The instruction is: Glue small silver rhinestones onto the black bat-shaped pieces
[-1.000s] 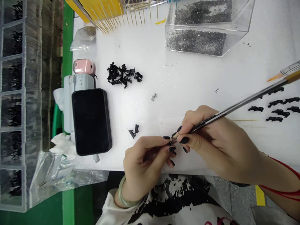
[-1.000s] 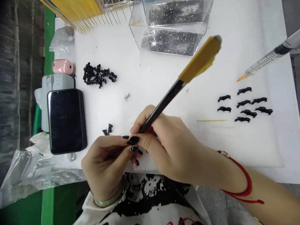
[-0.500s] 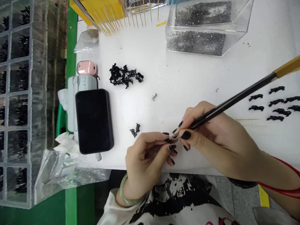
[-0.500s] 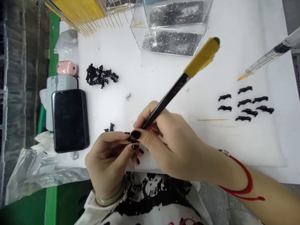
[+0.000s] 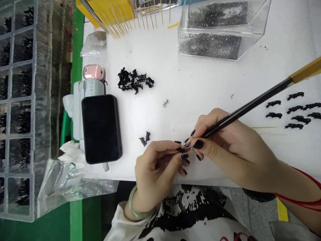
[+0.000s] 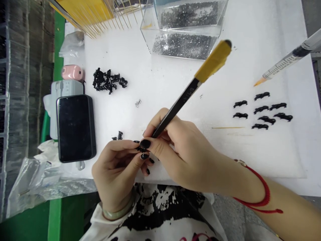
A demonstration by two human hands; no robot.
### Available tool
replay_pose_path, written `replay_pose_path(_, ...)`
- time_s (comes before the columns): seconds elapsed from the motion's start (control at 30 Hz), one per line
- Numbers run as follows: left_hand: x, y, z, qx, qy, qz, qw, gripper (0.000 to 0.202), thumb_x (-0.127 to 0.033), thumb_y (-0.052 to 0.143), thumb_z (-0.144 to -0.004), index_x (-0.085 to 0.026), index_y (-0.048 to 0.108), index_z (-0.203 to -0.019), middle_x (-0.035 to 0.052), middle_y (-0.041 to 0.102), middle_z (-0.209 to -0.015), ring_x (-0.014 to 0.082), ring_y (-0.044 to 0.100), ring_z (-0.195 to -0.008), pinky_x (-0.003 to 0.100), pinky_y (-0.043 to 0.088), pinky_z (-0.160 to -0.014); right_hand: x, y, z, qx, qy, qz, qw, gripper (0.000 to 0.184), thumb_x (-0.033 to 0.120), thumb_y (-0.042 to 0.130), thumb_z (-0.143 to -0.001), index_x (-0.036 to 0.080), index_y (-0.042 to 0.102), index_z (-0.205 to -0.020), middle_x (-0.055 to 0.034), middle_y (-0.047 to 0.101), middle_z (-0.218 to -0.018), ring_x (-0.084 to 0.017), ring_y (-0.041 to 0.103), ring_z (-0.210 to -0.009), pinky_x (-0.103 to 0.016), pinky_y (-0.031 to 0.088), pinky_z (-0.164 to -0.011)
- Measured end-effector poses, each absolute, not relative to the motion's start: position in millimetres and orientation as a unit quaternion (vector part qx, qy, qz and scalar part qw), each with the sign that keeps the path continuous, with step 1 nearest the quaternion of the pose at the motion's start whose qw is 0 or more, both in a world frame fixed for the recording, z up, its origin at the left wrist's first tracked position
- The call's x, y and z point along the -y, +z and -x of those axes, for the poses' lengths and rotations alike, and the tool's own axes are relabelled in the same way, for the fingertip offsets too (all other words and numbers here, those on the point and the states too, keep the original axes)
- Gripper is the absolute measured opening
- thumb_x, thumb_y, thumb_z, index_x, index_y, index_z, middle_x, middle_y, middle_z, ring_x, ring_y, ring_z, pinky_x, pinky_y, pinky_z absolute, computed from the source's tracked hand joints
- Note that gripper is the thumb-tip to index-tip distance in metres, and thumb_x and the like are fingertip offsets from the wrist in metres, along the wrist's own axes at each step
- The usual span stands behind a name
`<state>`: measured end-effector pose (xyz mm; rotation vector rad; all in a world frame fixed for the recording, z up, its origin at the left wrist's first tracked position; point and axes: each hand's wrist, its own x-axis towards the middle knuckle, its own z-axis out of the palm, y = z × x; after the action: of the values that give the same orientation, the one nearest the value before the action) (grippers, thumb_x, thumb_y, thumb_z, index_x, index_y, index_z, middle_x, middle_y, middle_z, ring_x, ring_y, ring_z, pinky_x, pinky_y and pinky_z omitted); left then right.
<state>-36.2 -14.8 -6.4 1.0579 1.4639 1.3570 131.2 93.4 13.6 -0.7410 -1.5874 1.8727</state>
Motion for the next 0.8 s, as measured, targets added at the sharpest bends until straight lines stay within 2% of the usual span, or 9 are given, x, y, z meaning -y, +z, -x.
replay_pose_path(0.33,14.7,-6.7,36.5,-0.585,0.541,-0.431,0.424,0.029,-0.002,0.073,-0.094,-0.025,0.068,-0.112,-0.0005,0.084,-0.095,0.014,0.08,-0.061,0.018,0.067,-0.049,-92.4,13.2,-130.7,0.614,0.676,0.284,0.291,0.01,0.015,0.055,-0.106,0.024,0.056,-0.101,0.0034,0.061,-0.074,-0.014,0.062,-0.066,-0.028,0.053,-0.056)
replay_pose_path(0.8,16.8,-7.8,36.4,-0.575,0.543,-0.426,0.439,0.032,0.001,0.07,-0.095,-0.025,0.068,-0.114,-0.0008,0.084,-0.098,0.013,0.08,-0.063,0.017,0.069,-0.054,-93.1,14.0,-130.5,0.613,0.681,0.277,0.289,0.014,0.01,0.055,-0.105,0.024,0.056,-0.102,0.0057,0.063,-0.079,-0.009,0.064,-0.07,-0.023,0.055,-0.06)
